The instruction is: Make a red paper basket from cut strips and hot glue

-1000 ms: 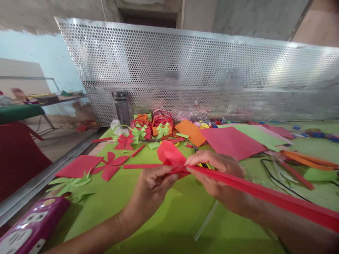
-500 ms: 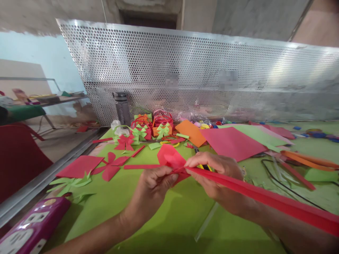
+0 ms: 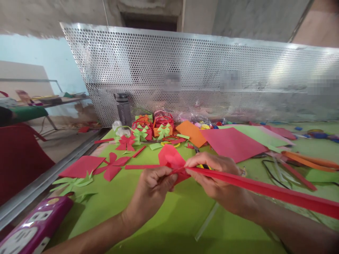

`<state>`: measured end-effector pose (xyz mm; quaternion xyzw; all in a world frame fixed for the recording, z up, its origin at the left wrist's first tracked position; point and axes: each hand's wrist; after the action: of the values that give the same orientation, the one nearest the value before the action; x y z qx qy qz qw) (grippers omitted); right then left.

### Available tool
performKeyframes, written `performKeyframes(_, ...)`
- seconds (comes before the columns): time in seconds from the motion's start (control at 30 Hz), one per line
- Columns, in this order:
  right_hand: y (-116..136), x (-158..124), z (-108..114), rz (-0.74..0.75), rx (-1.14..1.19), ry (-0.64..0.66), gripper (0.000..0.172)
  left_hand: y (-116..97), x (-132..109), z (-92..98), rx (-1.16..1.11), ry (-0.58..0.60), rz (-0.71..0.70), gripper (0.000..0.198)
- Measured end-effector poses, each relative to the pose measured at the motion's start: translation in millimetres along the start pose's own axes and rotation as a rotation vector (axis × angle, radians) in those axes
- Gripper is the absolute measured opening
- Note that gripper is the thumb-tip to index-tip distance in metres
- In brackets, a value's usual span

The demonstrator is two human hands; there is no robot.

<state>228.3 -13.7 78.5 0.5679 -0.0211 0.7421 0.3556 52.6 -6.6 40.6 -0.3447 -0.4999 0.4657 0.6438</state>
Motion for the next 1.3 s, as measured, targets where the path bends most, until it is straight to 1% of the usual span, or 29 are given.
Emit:
performKeyframes(0.23, -6, -4, -1, -0.030, 0.070, 0.026, 0.004, -3, -1, -0.9, -0.074, 0.010, 0.037, 0.031)
performKeyframes(0.33, -8, -6, -4, -0.081, 0.096, -0.009, 0.004, -4, -1, -1.5, -0.111, 0.007, 0.068, 0.029)
performKeyframes(0.43, -8, -6, -7, -0.086, 0.133, -0.039, 0.005, -4, -1, -2.0, -0.129, 0.002, 0.090, 0.029)
performKeyframes(0.57, -10, -4, -9, -0.093, 0.131, 0.024, 0.006, -3, -1, -3.5, -0.162, -0.016, 0.152, 0.030)
performKeyframes(0.63, -11, -4, -10, -0.129, 0.113, 0.061, 0.004, -1, -1, -4.7, -0.216, -0.026, 0.197, 0.030)
performKeyframes(0.8, -11, -6, -15, -0.175, 0.093, 0.125, 0.007, 0, -1, -8.4, -0.368, -0.033, 0.278, 0.032)
performKeyframes(0.9, -10, -7, -17, -0.167, 0.105, 0.116, 0.008, -1, -3, -11.1, -0.419, -0.041, 0.347, 0.032)
performKeyframes(1.0, -9, -7, -18, -0.162, 0.125, 0.099, 0.008, -2, -4, -12.4, -0.460, -0.023, 0.400, 0.032)
performKeyframes(1.13, -8, -7, -17, -0.186, 0.121, 0.128, 0.007, -4, -5, -11.6, -0.477, -0.004, 0.417, 0.034)
performKeyframes(1.3, -10, -7, -14, -0.206, 0.176, 0.107, 0.006, -4, -5, -11.6, -0.500, 0.005, 0.416, 0.031)
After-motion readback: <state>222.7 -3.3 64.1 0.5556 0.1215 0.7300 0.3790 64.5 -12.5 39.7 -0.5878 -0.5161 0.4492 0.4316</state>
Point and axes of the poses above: each hand's wrist, its own x-axis towards the middle knuckle, its own z-axis out of the back of the hand, y = z × x, and after that the axes turned 13 degrees about -y, right-handed
